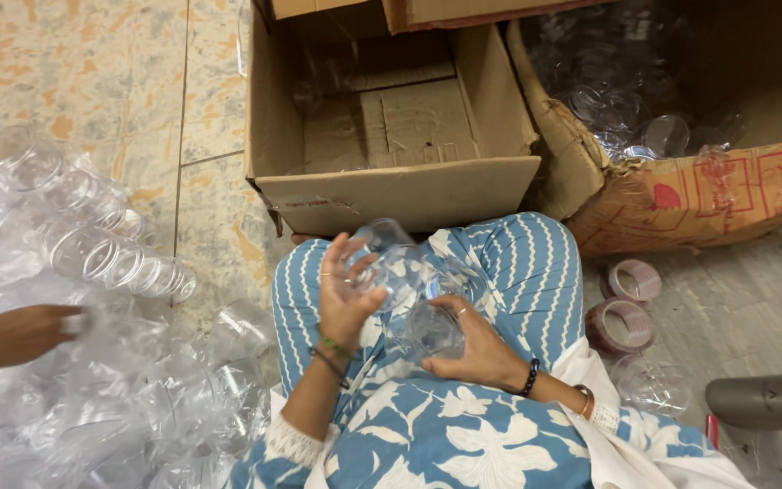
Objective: The person sits on the floor and nests clear plastic containers one inside another by hand, then places the nested stacks into an open cardboard box. They repeatedly pick up loose containers from the floor and press them together to form stacks.
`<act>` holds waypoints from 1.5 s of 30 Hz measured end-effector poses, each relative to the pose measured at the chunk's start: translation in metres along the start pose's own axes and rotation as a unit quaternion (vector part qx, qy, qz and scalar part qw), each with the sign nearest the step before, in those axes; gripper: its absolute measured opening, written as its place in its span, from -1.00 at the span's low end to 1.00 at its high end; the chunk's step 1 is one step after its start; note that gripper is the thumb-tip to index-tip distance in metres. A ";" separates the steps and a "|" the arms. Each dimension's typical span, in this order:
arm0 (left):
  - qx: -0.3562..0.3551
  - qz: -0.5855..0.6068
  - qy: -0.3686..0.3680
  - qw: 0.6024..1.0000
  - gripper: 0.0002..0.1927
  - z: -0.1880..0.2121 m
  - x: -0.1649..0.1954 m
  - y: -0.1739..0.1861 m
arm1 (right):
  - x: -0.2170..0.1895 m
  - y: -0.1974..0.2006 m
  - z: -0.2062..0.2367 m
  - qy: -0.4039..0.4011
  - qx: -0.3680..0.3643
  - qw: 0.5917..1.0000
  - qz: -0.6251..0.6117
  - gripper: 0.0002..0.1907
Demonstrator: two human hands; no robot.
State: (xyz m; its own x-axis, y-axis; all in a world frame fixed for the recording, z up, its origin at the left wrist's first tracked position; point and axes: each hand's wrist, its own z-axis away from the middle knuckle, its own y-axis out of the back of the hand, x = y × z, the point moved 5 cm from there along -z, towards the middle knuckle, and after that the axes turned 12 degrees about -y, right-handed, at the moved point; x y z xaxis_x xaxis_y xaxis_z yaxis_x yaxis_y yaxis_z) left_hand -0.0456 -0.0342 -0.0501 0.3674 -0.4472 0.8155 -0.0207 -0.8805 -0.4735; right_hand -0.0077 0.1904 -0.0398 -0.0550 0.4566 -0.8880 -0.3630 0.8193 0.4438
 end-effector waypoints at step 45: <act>-0.280 -0.513 -0.245 0.774 0.11 0.040 0.055 -0.075 | -0.050 0.035 -0.012 0.018 -0.085 0.992 -0.088 0.08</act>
State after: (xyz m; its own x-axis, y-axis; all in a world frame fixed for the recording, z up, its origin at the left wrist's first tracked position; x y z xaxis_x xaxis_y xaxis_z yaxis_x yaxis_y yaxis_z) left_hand 0.0133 0.0135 0.0169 0.7634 0.5241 0.3775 0.1661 -0.7240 0.6695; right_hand -0.0289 0.1925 0.0186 -0.0094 0.2970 -0.9548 -0.5209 0.8136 0.2582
